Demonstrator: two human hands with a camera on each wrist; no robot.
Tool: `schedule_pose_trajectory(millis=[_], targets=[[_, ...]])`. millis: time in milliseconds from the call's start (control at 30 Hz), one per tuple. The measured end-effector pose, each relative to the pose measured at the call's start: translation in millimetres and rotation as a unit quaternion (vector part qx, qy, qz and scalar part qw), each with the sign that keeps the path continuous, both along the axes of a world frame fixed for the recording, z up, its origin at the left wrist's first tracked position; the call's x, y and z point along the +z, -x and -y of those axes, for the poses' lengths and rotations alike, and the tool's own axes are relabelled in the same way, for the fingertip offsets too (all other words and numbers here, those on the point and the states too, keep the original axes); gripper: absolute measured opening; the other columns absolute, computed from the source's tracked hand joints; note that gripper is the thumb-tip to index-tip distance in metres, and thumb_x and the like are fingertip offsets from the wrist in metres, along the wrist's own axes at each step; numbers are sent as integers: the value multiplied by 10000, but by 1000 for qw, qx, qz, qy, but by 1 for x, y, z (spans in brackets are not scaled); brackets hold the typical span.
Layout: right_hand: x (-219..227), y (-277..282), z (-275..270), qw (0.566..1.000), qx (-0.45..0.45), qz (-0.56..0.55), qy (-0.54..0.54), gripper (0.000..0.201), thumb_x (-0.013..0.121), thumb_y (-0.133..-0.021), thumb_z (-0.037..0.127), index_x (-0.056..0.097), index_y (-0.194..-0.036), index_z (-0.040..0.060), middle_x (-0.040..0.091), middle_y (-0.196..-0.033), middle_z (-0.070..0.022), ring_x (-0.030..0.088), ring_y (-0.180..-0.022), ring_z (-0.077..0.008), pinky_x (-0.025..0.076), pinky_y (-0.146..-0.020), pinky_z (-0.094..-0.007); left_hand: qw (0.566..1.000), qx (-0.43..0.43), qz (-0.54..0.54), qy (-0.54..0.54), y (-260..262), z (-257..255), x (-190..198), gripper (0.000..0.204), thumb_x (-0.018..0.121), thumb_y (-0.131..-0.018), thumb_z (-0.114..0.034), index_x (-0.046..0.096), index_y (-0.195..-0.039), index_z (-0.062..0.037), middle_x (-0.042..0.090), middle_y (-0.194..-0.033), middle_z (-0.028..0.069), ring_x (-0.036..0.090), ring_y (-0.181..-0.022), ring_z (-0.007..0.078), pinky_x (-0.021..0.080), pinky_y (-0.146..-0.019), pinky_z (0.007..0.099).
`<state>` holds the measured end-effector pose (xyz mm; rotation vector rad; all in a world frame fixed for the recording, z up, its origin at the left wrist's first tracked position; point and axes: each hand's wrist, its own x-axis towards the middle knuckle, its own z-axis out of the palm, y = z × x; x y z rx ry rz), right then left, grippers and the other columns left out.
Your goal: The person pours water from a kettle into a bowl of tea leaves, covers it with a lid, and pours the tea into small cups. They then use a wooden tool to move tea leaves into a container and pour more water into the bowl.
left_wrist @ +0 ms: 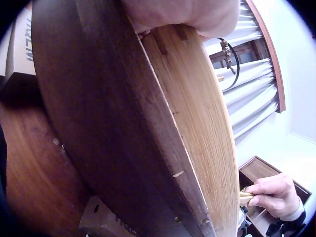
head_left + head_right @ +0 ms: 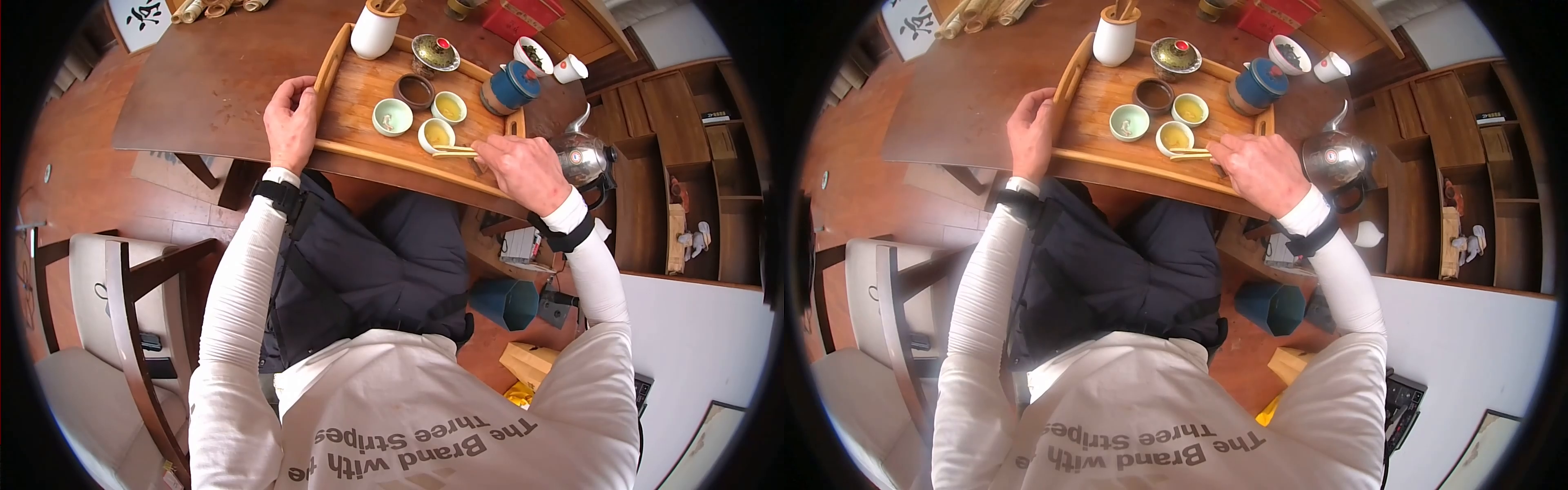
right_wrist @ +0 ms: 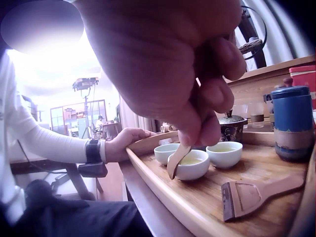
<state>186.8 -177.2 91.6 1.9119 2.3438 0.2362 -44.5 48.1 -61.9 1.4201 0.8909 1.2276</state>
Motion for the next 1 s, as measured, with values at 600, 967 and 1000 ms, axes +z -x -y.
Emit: schedule_pose_trajectory(millis=[600, 967, 1000], targets=[[7, -17, -56, 989, 10, -130, -74, 218, 680, -949, 204, 730, -1062, 24, 702, -887, -139, 670, -773, -360, 522, -640, -400, 1000, -3, 20, 15, -1, 1, 0, 214, 612, -951, -107, 706, -1095, 21, 721, -929, 61, 643, -836, 109, 525, -778, 268], [-54, -42, -55, 860, -167, -482, 4, 342, 667, -1005, 225, 698, -1206, -50, 679, -830, 6, 568, -717, -59, 474, -647, -248, 1000, 5, -3, 10, 0, 2, 3, 220, 619, -942, -119, 707, -1090, 18, 719, -945, 62, 639, -850, 115, 526, -807, 276], [-54, -40, -54, 847, -160, -507, 1, 338, 664, -1010, 227, 702, -1210, -43, 646, -809, 41, 536, -691, -34, 447, -608, -223, 1000, 4, -5, 9, 1, 2, 3, 220, 619, -941, -119, 707, -1090, 18, 719, -947, 62, 638, -848, 115, 526, -807, 276]])
